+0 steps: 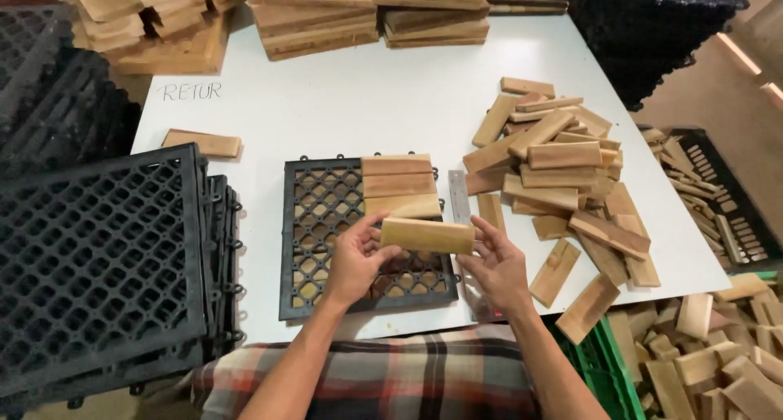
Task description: Assembling wooden floor tiles by fitting wooden slats into a plastic interlocking grid and checking alignment with a square.
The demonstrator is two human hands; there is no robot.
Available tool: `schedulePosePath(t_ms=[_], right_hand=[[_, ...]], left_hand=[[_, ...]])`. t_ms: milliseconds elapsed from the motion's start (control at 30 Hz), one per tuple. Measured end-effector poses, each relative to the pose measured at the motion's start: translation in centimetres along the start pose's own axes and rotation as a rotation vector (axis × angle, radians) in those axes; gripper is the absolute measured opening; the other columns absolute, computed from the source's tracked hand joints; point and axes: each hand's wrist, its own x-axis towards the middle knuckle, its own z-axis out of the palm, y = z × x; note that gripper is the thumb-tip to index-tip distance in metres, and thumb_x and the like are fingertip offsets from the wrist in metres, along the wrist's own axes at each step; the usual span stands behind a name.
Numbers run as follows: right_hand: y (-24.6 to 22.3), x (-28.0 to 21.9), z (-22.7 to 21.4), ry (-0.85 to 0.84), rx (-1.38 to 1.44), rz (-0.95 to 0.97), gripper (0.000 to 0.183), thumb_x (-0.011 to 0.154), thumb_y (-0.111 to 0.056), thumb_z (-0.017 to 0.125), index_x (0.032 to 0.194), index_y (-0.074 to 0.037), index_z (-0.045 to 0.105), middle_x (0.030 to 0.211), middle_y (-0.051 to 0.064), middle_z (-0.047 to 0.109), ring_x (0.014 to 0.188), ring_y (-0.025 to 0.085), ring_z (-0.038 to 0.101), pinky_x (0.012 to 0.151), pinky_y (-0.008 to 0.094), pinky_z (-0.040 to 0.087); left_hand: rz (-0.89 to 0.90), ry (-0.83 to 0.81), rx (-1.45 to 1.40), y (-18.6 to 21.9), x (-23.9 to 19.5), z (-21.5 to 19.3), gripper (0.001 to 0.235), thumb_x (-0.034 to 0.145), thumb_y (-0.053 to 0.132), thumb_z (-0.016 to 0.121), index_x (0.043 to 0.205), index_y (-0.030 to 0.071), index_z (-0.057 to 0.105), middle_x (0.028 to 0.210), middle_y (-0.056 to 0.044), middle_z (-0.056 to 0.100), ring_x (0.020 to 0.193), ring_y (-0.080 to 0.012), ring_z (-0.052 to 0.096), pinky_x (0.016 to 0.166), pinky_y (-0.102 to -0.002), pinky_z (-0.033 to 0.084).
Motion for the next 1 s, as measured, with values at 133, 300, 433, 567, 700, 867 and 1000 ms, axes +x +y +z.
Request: schedulePosePath(t_ms=[133, 300, 433, 567, 700, 867, 1000], right_hand=[[0.3, 0.4, 0.2, -0.004, 0.01, 0.003, 0.083, 0.072, 0.025, 0.073, 0.148, 0.004, 0.047, 0.117, 0.021, 0.065, 0.106, 0.03, 0.072, 0.088, 0.041, 0.064], [-0.1, -0.2, 1.3, -0.012, -0.065, 0.053, 0.08, 0.075, 0.022, 0.073, 0.148, 0.001, 0.05, 0.119, 0.016, 0.065, 0.102, 0.023, 0.071, 0.086, 0.035, 0.064], [0.6, 0.6, 0.5, -0.008, -0.201, 0.212, 0.075, 0.078, 0.013, 0.078, 0.147, -0.003, 0.054, 0.111, 0.013, 0.067, 0.084, 0.015, 0.07, 0.072, 0.028, 0.064], [2.8, 0.6, 0.2, -0.111, -0.622, 0.176, 0.063, 0.075, -0.008, 0.091, 0.134, -0.013, 0.07, 0.107, 0.007, 0.069, 0.079, 0.015, 0.066, 0.066, 0.027, 0.057], [4.5, 1.6, 0.0, -0.091, -0.721, 0.063, 0.068, 0.072, -0.003, 0.091, 0.136, -0.008, 0.068, 0.104, 0.008, 0.066, 0.084, 0.016, 0.065, 0.071, 0.026, 0.058], [7.9, 3.5, -1.3, -0.084, -0.766, -0.06, 0.064, 0.074, -0.008, 0.092, 0.134, -0.008, 0.069, 0.1, 0.008, 0.065, 0.082, 0.017, 0.067, 0.07, 0.027, 0.059], [6.8, 4.2, -0.3, -0.074, -0.78, -0.098, 0.063, 0.072, -0.009, 0.093, 0.131, -0.008, 0.071, 0.1, 0.008, 0.066, 0.08, 0.017, 0.068, 0.068, 0.028, 0.059]], left_hand=[[0.005, 0.005, 0.021, -0.6, 0.3, -0.5, 0.07, 0.075, -0.006, 0.086, 0.14, 0.005, 0.061, 0.091, -0.017, 0.075, 0.076, -0.0158, 0.075, 0.065, -0.026, 0.065], [-0.059, 0.041, 0.101, 1.0, -0.9, -1.0, 0.071, 0.071, -0.004, 0.089, 0.137, 0.002, 0.063, 0.092, -0.02, 0.074, 0.07, -0.0154, 0.072, 0.059, -0.028, 0.063], [-0.169, 0.047, 0.237, -3.2, 0.2, -2.9, 0.073, 0.071, 0.004, 0.092, 0.137, 0.0, 0.061, 0.087, -0.019, 0.074, 0.065, -0.0197, 0.074, 0.056, -0.029, 0.063], [-0.236, 0.085, 0.55, -4.1, -0.1, -2.3, 0.068, 0.073, 0.018, 0.093, 0.134, 0.001, 0.065, 0.088, -0.017, 0.075, 0.068, -0.0208, 0.074, 0.057, -0.033, 0.06], [-0.156, 0.127, 0.68, -3.1, 0.3, -0.1, 0.066, 0.079, 0.016, 0.087, 0.135, -0.008, 0.061, 0.108, -0.026, 0.072, 0.099, -0.0384, 0.074, 0.077, -0.041, 0.064], [-0.144, 0.14, 0.857, -3.0, 1.4, 0.2, 0.065, 0.082, 0.024, 0.086, 0.135, -0.006, 0.062, 0.112, -0.023, 0.069, 0.105, -0.0397, 0.071, 0.083, -0.048, 0.062], [-0.184, 0.129, 0.962, -4.2, 1.5, 0.3, 0.055, 0.086, 0.025, 0.083, 0.129, -0.006, 0.065, 0.104, -0.02, 0.072, 0.097, -0.035, 0.074, 0.078, -0.044, 0.063]])
